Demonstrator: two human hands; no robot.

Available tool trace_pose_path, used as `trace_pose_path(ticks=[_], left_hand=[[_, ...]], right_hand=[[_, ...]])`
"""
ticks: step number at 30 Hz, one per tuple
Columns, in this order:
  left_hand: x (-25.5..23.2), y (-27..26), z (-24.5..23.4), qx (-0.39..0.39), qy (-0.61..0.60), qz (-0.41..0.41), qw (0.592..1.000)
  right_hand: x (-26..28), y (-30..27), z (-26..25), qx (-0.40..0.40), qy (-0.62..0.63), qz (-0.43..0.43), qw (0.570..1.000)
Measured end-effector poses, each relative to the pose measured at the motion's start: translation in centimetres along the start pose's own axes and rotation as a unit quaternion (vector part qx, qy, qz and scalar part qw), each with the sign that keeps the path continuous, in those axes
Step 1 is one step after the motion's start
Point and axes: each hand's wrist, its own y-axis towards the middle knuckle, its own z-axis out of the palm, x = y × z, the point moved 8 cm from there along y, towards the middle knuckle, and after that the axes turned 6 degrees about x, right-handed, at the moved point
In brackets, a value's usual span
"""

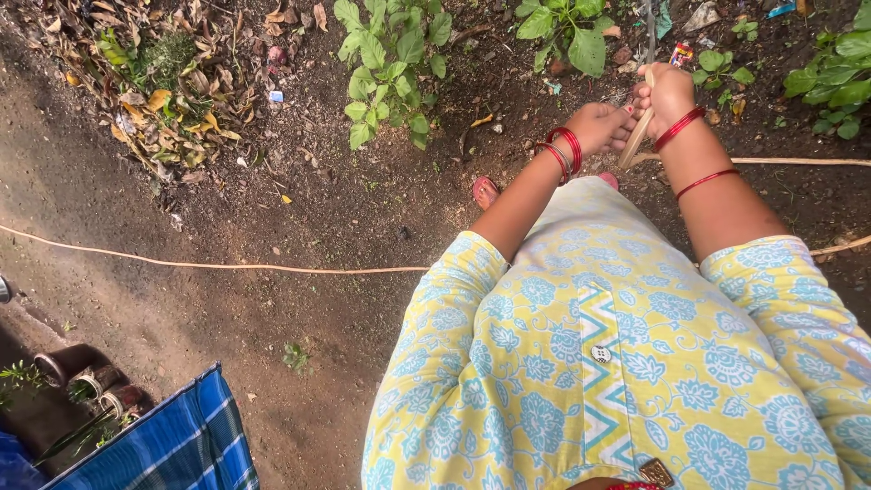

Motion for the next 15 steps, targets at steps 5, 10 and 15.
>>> trace_pose_path(ticks=[5,10,15], left_hand=[[0.5,-0.4,0.2,0.012,-0.006,-0.004,1.000],[1.9,-0.4,0.0,0.020,-0.009,-0.009,1.000],[2.8,-1.3,-0.3,0.041,-0.007,-0.023,0.999]], right_hand=[[-1.2,0.6,-0.5,0.014,0.020,0.004,1.000],[-2.7,0.6,-0.5,0.002,0.008,0.016,1.000],[-3.9,-0.4,0.7,0.000,-0.063,0.051,0.997]])
